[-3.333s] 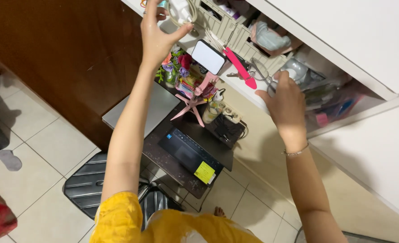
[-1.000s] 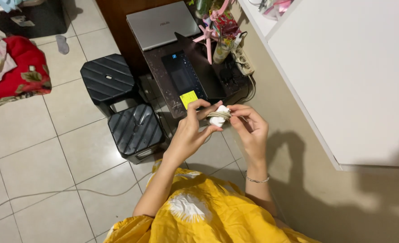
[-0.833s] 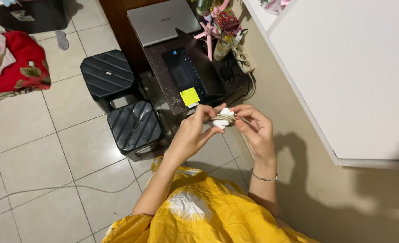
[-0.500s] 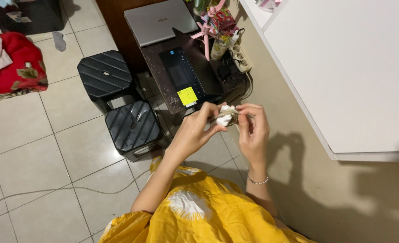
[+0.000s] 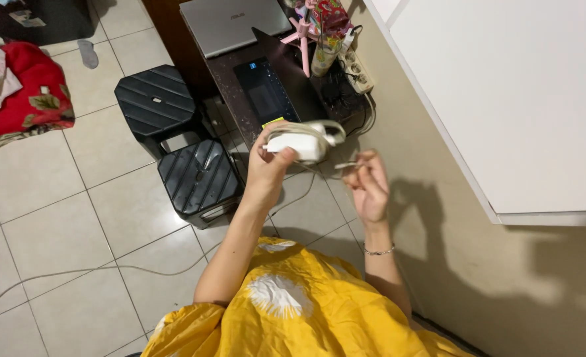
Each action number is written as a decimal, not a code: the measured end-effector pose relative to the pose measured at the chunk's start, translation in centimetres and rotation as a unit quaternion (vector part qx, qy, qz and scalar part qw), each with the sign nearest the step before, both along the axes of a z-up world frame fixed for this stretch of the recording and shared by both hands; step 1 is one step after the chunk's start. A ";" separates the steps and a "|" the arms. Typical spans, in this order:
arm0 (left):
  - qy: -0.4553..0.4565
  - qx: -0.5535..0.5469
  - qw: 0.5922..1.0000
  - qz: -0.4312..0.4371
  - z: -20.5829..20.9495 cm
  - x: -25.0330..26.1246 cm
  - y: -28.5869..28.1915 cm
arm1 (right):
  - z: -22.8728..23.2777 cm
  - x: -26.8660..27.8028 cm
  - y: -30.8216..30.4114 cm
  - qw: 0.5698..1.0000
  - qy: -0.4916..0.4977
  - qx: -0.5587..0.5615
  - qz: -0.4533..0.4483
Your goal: Setting up a laptop on a workspace by arranging stools and plugging in a charger.
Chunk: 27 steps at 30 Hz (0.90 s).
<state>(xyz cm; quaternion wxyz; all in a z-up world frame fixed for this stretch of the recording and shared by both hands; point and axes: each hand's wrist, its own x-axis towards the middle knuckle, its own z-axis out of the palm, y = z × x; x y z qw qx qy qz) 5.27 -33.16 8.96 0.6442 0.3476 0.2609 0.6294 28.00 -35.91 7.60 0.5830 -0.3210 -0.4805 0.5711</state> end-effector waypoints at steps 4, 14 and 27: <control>-0.159 -0.033 0.987 -0.013 0.1 -0.3 0.6 | -3.2 0.7 0.6 0.997 0.051 -0.043 0.027; -0.027 -0.058 0.988 0.139 1.0 -2.2 1.1 | -11.3 8.3 1.8 0.943 0.212 -0.249 -0.057; 0.376 0.023 0.926 -0.030 4.7 1.0 -0.2 | 5.2 -0.2 0.6 0.985 -0.159 0.055 0.043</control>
